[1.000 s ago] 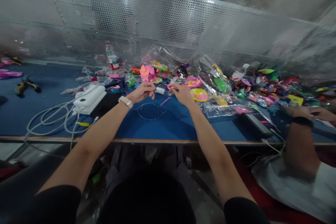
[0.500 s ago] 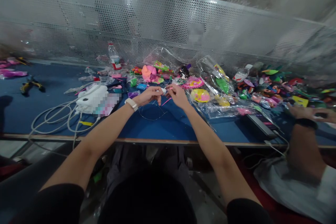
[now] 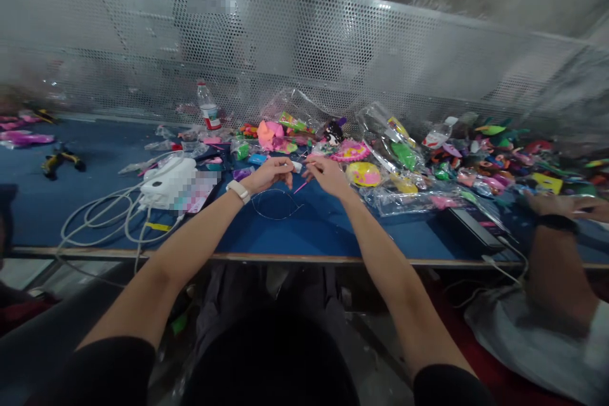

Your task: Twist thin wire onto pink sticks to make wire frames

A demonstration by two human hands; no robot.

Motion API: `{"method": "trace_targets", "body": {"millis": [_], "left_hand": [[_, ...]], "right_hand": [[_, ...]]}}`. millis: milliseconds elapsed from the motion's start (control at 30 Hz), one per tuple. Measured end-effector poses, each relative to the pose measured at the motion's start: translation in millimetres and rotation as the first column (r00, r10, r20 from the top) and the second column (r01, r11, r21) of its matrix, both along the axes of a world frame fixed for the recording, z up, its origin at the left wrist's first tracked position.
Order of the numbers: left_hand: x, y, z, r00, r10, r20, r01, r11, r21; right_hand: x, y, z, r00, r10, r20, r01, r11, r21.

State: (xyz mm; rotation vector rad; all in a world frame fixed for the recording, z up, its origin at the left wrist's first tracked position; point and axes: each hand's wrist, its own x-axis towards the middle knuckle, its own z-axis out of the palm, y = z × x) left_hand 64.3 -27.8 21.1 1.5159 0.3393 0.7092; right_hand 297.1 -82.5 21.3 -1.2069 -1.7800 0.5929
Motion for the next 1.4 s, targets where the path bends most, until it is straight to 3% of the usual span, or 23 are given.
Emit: {"method": "trace_targets", "body": {"millis": [100,200,300,367,467,600,700,800,867,933,1033,1133,1267,1400], "left_hand": [[5,-2,-3.0,1.0,0.006,-0.002,-0.006,0.999,0.035],[8,-4,-3.3,1.0,0.022,-0.018,-0.021,0.998,0.058],[5,-2,0.9,0.998,0.0,-0.058,0.003,0.999,0.041],[-2,2,5.3,0.994,-0.052,-0.092,0.054,0.998,0.019],[-16,12,10.8,0.98,-0.146,-0.138,0.146,0.989,-0.015],[-27,21,10.9,0.957,-0.211,-0.198,0.202,0.977,-0.067],[-23,20,6.8,0.979,-0.143,-0.143,0.135,0.989,-0.062],[-14,15,3.0,0.995,-0.069,-0.068,0.067,0.997,-0.031],[-11,11,1.6,0.994,-0.08,-0.07,0.078,0.997,-0.02],[-9,8,1.2,0.989,-0.11,-0.094,0.109,0.994,-0.018],[-11,8,1.5,0.989,-0.113,-0.099,0.112,0.994,-0.02],[-12,11,1.6,0.995,-0.088,-0.052,0.087,0.996,-0.026],[-12,14,0.9,0.998,-0.055,0.025,0.054,0.998,0.025],[-14,12,3.4,0.996,-0.077,-0.036,0.078,0.996,0.037]], "right_hand": [[-20,2,-5.7,0.984,0.014,-0.179,-0.032,0.995,-0.099],[-26,4,-7.0,0.977,-0.018,-0.213,-0.009,0.992,-0.127],[-14,4,-4.8,0.995,-0.036,-0.094,0.03,0.997,-0.072],[1,3,-2.0,0.996,-0.069,0.062,0.067,0.997,0.037],[27,3,4.1,0.95,-0.121,0.286,0.08,0.985,0.152],[42,1,10.8,0.917,-0.11,0.384,0.053,0.986,0.157],[28,-1,8.3,0.957,-0.052,0.286,0.031,0.996,0.079],[-1,-1,-0.9,0.995,0.095,0.03,-0.093,0.993,-0.074],[-19,0,-6.9,0.983,0.139,-0.124,-0.158,0.975,-0.157],[-30,0,-9.5,0.973,0.163,-0.166,-0.193,0.964,-0.184],[-25,-3,-4.6,0.987,0.153,-0.054,-0.16,0.975,-0.153],[-3,-8,5.8,0.965,0.131,0.228,-0.109,0.988,-0.105],[24,-13,14.1,0.909,0.199,0.367,-0.111,0.963,-0.246],[37,-12,12.0,0.848,0.285,0.446,-0.093,0.91,-0.405]]}}
